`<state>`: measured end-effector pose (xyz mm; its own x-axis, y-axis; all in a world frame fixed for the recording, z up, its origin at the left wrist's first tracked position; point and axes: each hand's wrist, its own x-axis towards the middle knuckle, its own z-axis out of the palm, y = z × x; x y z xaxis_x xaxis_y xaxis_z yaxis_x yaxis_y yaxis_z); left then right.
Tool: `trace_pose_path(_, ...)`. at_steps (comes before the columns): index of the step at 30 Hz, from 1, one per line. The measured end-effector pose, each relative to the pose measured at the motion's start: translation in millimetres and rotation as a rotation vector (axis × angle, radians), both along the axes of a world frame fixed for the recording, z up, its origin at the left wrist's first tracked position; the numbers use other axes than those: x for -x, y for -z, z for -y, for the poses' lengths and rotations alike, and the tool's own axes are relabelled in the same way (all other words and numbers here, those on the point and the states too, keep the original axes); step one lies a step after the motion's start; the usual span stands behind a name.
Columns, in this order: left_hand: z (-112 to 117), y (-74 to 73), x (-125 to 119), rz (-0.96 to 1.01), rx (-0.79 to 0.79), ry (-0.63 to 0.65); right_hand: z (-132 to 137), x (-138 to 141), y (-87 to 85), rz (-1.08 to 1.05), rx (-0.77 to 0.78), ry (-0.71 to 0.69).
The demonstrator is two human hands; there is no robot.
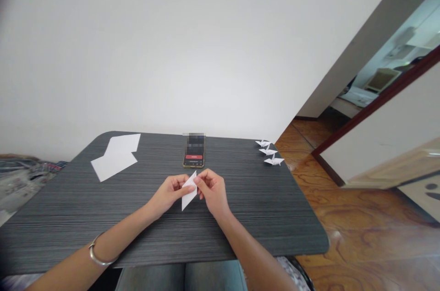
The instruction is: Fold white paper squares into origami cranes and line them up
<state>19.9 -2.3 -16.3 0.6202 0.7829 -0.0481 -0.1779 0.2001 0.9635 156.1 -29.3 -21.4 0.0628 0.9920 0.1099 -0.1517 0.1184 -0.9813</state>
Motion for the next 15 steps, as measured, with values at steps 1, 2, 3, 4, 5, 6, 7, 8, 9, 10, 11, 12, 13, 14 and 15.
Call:
trace_pose_path(1,0.0,0.1,0.1,0.001,0.009,-0.006,0.1,-0.1,0.1,-0.011,-0.003,-0.005)
trace_pose_path(2,-0.1,0.1,0.4,0.001,0.017,-0.011,0.1,-0.3,0.1,-0.022,-0.009,-0.008)
trace_pose_path(3,-0.3,0.0,0.6,0.0,0.024,-0.012,0.1,-0.6,0.0,-0.031,-0.014,-0.009)
trace_pose_path(4,-0.6,-0.2,1.0,-0.005,0.03,-0.012,0.1,-0.9,-0.4,-0.038,-0.018,-0.01)
trace_pose_path(5,-0.9,-0.5,1.3,-0.013,0.034,-0.011,0.3,-1.3,-0.9,-0.04,-0.021,-0.014)
trace_pose_path(6,-1.1,-0.8,1.6,-0.024,0.036,-0.009,0.4,-1.6,-1.6,-0.036,-0.023,-0.019)
trace_pose_path(7,-1.4,-1.1,1.8,-0.034,0.038,-0.008,0.6,-2.0,-2.4,-0.028,-0.025,-0.026)
trace_pose_path(8,-1.5,-1.4,2.1,-0.044,0.038,-0.004,0.9,-2.3,-3.4,-0.017,-0.029,-0.027)
trace_pose_path(9,-1.6,-1.8,2.4,-0.052,0.04,0.002,1.2,-2.7,-4.4,-0.004,-0.032,-0.028)
trace_pose_path(10,-1.7,-2.3,2.7,-0.059,0.04,0.011,1.4,-3.2,-5.5,0.01,-0.033,-0.029)
trace_pose_path(11,-1.6,-2.8,3.1,-0.064,0.041,0.021,1.7,-3.7,-6.5,0.023,-0.035,-0.028)
trace_pose_path(12,-1.5,-3.5,3.5,-0.069,0.042,0.032,2.1,-4.2,-7.4,0.037,-0.035,-0.028)
trace_pose_path(13,-1.4,-4.2,4.0,-0.074,0.043,0.042,2.4,-4.8,-8.2,0.051,-0.034,-0.028)
trace_pose_path(14,-1.2,-5.0,4.4,-0.082,0.046,0.051,2.7,-5.3,-8.9,0.065,-0.034,-0.029)
trace_pose_path(15,-1.0,-5.7,4.8,-0.09,0.05,0.058,3.0,-5.9,-9.4,0.078,-0.034,-0.031)
